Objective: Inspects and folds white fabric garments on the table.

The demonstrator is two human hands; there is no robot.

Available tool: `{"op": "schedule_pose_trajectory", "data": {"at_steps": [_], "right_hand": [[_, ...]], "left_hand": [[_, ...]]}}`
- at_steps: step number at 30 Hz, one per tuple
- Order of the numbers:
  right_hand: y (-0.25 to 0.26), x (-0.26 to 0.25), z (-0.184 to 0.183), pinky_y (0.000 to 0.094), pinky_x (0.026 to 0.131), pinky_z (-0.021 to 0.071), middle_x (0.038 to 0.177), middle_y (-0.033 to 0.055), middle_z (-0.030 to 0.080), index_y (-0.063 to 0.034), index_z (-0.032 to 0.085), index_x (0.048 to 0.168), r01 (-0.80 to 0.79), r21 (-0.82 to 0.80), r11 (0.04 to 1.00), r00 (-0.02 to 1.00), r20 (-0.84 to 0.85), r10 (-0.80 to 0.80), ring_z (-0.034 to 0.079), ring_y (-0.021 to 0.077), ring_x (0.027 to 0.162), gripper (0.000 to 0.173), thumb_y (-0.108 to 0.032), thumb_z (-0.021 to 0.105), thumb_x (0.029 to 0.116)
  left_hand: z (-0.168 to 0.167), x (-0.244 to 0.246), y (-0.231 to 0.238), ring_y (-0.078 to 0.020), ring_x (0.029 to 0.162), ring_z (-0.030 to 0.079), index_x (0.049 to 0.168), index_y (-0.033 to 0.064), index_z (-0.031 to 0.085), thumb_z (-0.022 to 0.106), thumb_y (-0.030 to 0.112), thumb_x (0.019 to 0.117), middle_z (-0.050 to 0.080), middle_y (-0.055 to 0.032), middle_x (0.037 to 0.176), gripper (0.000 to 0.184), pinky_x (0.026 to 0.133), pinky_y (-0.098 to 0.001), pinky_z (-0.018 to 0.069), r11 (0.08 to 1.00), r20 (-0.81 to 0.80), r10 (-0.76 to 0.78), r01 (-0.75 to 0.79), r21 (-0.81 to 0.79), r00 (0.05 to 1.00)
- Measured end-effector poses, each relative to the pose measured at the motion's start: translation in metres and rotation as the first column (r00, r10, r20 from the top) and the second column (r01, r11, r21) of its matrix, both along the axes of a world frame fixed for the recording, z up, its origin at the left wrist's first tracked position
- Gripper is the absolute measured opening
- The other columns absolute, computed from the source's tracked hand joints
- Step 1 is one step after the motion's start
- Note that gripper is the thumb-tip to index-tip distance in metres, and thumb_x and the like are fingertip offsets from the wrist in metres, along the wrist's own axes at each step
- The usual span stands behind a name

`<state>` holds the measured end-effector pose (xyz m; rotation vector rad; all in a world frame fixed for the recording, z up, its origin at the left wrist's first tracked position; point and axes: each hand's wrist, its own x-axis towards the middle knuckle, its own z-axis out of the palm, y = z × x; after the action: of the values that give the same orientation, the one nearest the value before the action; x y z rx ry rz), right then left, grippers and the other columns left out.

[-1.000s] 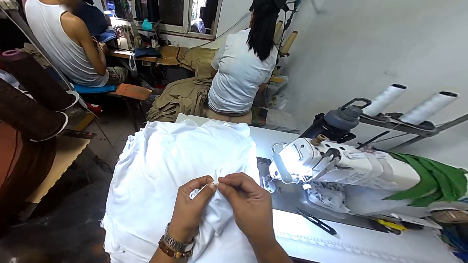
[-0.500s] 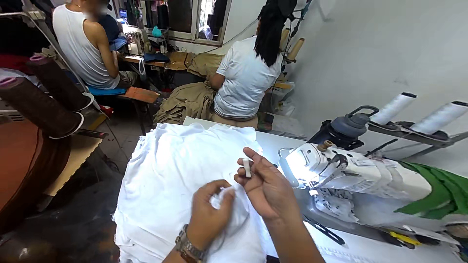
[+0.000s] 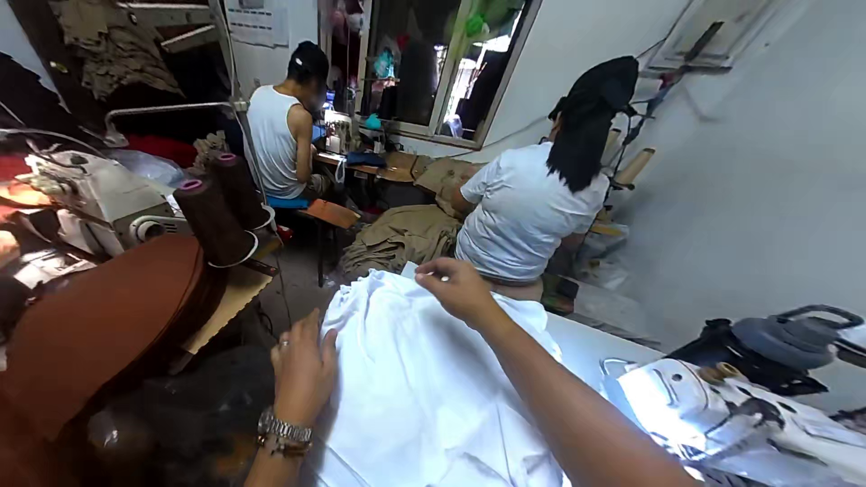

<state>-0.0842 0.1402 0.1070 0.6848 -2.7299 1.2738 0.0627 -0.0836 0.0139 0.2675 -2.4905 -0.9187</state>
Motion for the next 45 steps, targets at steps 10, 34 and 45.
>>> {"op": "schedule_pose_trajectory", "data": {"at_steps": [10,34,45], "right_hand": [[-0.07,-0.102,-0.027,0.0547,0.106,0.0477,0.129,0.0162,0.068,-0.0106,0.068,0.132,-0.212,0.477,0.853,0.975,0.039,0.22,0.064,0.0329,0.121,0.035,-0.005,0.049,0.103],[0.014,-0.075,0.014,0.0318,0.07,0.0539,0.107,0.0103,0.068,-0.0004,0.067,0.117,-0.318,0.007,0.948,0.943,0.109,0.316,0.063,0.0141,0.082,0.023,-0.002,0.068,0.0936],[0.06,-0.044,0.033,0.0233,0.068,0.0534,0.093,0.0036,0.068,0.0,0.071,0.101,-0.345,0.002,0.939,0.939,0.011,0.345,0.061,0.0069,0.073,0.008,-0.001,0.066,0.0945]], "left_hand": [[-0.003,0.006,0.004,-0.0151,0.078,0.066,0.109,0.0043,0.074,0.072,0.022,0.0893,0.07,-0.0074,0.089,0.026,0.074,-0.0308,0.0566,0.982,-0.204,-0.03,0.067,0.179,0.978],[0.01,0.004,0.008,-0.0035,0.077,0.063,0.099,0.0075,0.076,0.064,0.02,0.0913,0.068,-0.0011,0.086,0.019,0.069,-0.019,0.0518,0.968,-0.316,0.116,-0.036,0.246,0.942],[0.026,0.011,0.007,0.0008,0.084,0.064,0.097,0.0103,0.077,0.068,0.02,0.0918,0.07,0.003,0.092,0.015,0.073,-0.0147,0.0523,0.961,-0.394,0.054,0.06,0.271,0.918]]}}
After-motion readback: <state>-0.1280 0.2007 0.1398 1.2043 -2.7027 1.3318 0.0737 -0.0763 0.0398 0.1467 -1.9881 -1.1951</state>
